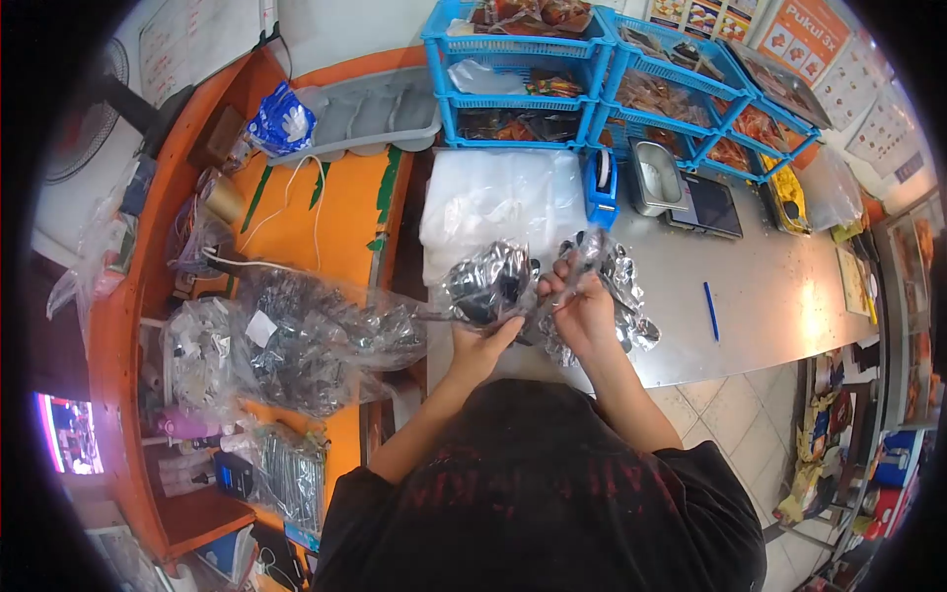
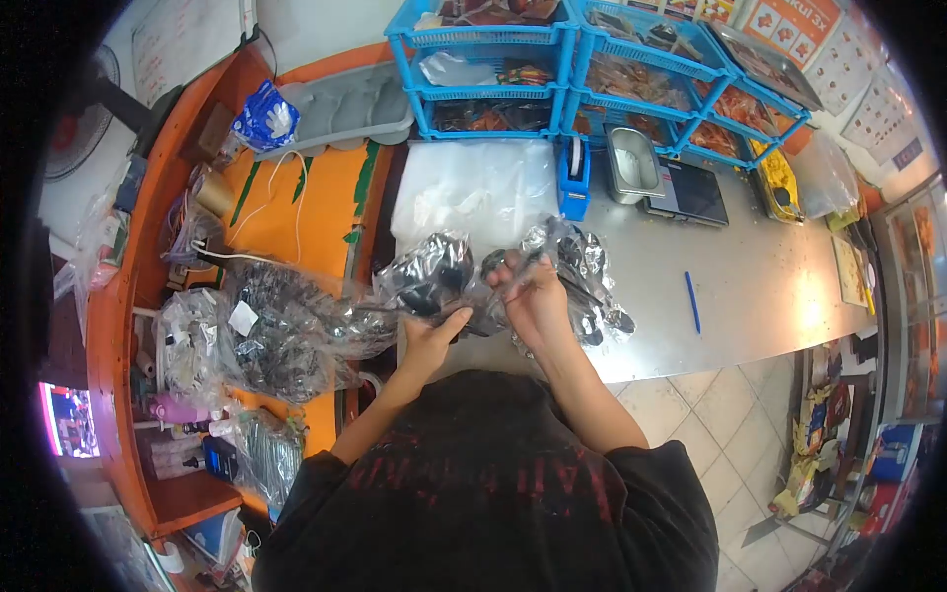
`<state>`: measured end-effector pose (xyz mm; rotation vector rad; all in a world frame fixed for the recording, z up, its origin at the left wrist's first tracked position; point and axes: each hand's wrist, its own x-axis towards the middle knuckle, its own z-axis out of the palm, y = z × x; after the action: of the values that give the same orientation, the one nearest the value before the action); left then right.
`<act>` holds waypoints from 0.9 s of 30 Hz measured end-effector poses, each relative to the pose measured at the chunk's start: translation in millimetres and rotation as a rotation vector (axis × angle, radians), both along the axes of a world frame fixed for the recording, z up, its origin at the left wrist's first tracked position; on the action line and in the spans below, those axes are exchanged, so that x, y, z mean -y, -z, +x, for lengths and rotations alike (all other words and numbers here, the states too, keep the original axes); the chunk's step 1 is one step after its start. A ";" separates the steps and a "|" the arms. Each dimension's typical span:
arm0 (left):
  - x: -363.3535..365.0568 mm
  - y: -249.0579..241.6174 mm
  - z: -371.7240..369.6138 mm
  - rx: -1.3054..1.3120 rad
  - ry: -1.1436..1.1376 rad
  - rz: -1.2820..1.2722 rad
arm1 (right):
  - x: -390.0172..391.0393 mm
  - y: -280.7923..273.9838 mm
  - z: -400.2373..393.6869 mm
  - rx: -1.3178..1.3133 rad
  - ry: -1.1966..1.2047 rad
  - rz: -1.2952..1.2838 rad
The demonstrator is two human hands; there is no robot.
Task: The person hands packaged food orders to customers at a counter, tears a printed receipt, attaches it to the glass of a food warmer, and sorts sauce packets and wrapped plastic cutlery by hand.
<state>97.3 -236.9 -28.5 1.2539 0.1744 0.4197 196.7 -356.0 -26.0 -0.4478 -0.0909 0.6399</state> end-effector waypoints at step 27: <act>-11.3 5.3 10.3 -0.095 0.086 -0.515 | -4.7 -14.8 -9.5 0.434 0.026 -0.531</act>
<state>107.5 -225.6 -33.8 0.7703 0.2883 0.2194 187.2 -351.3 -11.2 -1.0963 -0.3299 0.5287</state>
